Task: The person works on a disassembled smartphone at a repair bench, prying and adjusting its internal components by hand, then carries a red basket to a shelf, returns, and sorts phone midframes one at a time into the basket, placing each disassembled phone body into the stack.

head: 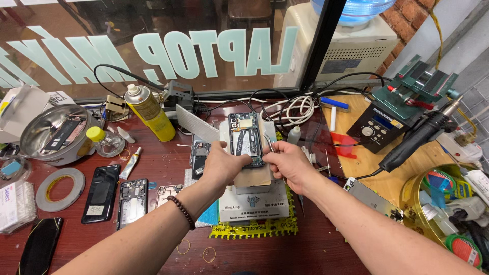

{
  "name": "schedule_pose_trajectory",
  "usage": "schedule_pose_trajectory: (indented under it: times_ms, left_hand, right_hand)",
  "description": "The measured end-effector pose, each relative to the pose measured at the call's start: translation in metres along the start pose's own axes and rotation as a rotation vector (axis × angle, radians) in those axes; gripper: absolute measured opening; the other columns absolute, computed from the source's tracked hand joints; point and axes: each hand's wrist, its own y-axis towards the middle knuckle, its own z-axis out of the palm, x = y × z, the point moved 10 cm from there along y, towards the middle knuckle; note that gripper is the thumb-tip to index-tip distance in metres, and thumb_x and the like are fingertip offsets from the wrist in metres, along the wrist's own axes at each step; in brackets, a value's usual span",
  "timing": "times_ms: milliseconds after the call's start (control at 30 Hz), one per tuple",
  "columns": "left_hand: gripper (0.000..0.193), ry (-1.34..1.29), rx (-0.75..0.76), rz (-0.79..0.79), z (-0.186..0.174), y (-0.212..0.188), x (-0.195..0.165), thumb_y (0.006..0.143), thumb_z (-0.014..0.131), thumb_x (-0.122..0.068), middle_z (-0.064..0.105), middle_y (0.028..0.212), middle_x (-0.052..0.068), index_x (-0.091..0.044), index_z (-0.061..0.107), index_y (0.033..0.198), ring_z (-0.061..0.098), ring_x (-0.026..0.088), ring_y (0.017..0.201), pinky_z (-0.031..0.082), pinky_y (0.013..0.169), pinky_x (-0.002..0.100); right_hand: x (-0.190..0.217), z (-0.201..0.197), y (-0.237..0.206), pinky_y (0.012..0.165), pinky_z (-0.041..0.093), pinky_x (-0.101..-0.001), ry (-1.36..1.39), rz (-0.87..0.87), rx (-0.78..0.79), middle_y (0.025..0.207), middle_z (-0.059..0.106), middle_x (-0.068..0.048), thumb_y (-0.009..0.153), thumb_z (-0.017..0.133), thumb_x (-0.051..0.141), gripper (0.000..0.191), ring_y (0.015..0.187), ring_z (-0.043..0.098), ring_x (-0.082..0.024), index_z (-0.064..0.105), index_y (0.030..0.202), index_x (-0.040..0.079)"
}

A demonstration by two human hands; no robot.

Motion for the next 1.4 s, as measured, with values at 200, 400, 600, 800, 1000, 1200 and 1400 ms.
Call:
schedule_pose_trajectory:
  times_ms: [200, 400, 600, 800, 1000, 1200, 1400]
  left_hand:
    - [0.096, 0.026, 0.031, 0.000, 0.004, 0.005, 0.002, 0.070, 0.087, -0.023, 0.074, 0.105, 0.015, -0.004, 0.036, 0.148, 0.074, 0.021, 0.081, 0.056, 0.057, 0.036]
    - [0.096, -0.057, 0.112, -0.022, 0.011, 0.012, 0.005, 0.070, 0.087, -0.019, 0.074, 0.106, 0.014, -0.006, 0.034, 0.150, 0.074, 0.020, 0.081, 0.055, 0.054, 0.036]
    - [0.103, 0.027, 0.107, -0.032, 0.007, 0.016, 0.008, 0.071, 0.089, -0.020, 0.071, 0.113, 0.015, -0.008, 0.027, 0.153, 0.073, 0.023, 0.088, 0.056, 0.058, 0.036]
    - [0.082, 0.209, -0.288, 0.463, -0.032, 0.010, -0.023, 0.075, 0.093, -0.029, 0.070, 0.107, 0.021, 0.001, 0.049, 0.137, 0.069, 0.027, 0.093, 0.055, 0.079, 0.037]
    - [0.023, 0.235, 0.021, 0.587, 0.007, 0.025, -0.040, 0.083, 0.074, -0.023, 0.077, 0.082, 0.013, -0.009, 0.078, 0.101, 0.076, 0.025, 0.078, 0.059, 0.074, 0.038]
    - [0.024, 0.349, 0.147, 0.730, 0.027, 0.037, -0.074, 0.078, 0.076, -0.023, 0.078, 0.084, 0.012, -0.013, 0.080, 0.099, 0.077, 0.025, 0.078, 0.059, 0.076, 0.037]
    - [0.022, 0.441, 0.212, 0.666, 0.038, 0.047, -0.072, 0.078, 0.079, -0.027, 0.077, 0.081, 0.014, -0.012, 0.081, 0.094, 0.076, 0.027, 0.077, 0.060, 0.078, 0.038]
  right_hand:
    - [-0.001, 0.003, 0.001, 0.046, 0.036, -0.0230, 0.029, 0.020, 0.018, 0.072, 0.053, 0.002, 0.086, 0.067, 0.003, 0.013, 0.059, 0.048, -0.006, 0.064, 0.098, 0.005]
    - [-0.001, 0.003, -0.001, 0.047, 0.037, -0.0225, 0.019, 0.022, 0.010, 0.075, 0.054, 0.002, 0.087, 0.068, 0.003, 0.013, 0.060, 0.048, -0.006, 0.063, 0.099, 0.005]
    - [0.002, 0.001, -0.001, 0.048, 0.039, -0.0233, -0.048, -0.010, -0.017, 0.076, 0.056, 0.001, 0.086, 0.069, 0.006, 0.015, 0.060, 0.049, -0.007, 0.066, 0.101, 0.005]
    - [-0.001, -0.033, -0.006, 0.053, 0.046, -0.0259, -0.148, -0.030, -0.208, 0.077, 0.062, 0.000, 0.090, 0.069, 0.016, 0.015, 0.063, 0.057, -0.009, 0.069, 0.100, 0.005]
    - [-0.026, -0.064, -0.022, 0.056, 0.051, -0.0302, -0.276, 0.075, -0.402, 0.081, 0.068, 0.000, 0.092, 0.070, 0.026, 0.021, 0.067, 0.062, -0.012, 0.074, 0.093, 0.005]
    - [-0.045, -0.077, -0.022, 0.061, 0.053, -0.0317, -0.411, 0.170, -0.436, 0.086, 0.071, 0.000, 0.091, 0.074, 0.029, 0.023, 0.075, 0.061, -0.013, 0.075, 0.097, 0.006]
    - [-0.064, -0.110, -0.035, 0.063, 0.055, -0.0328, -0.401, 0.258, -0.532, 0.091, 0.070, -0.001, 0.093, 0.071, 0.022, 0.019, 0.078, 0.063, -0.013, 0.074, 0.104, 0.007]
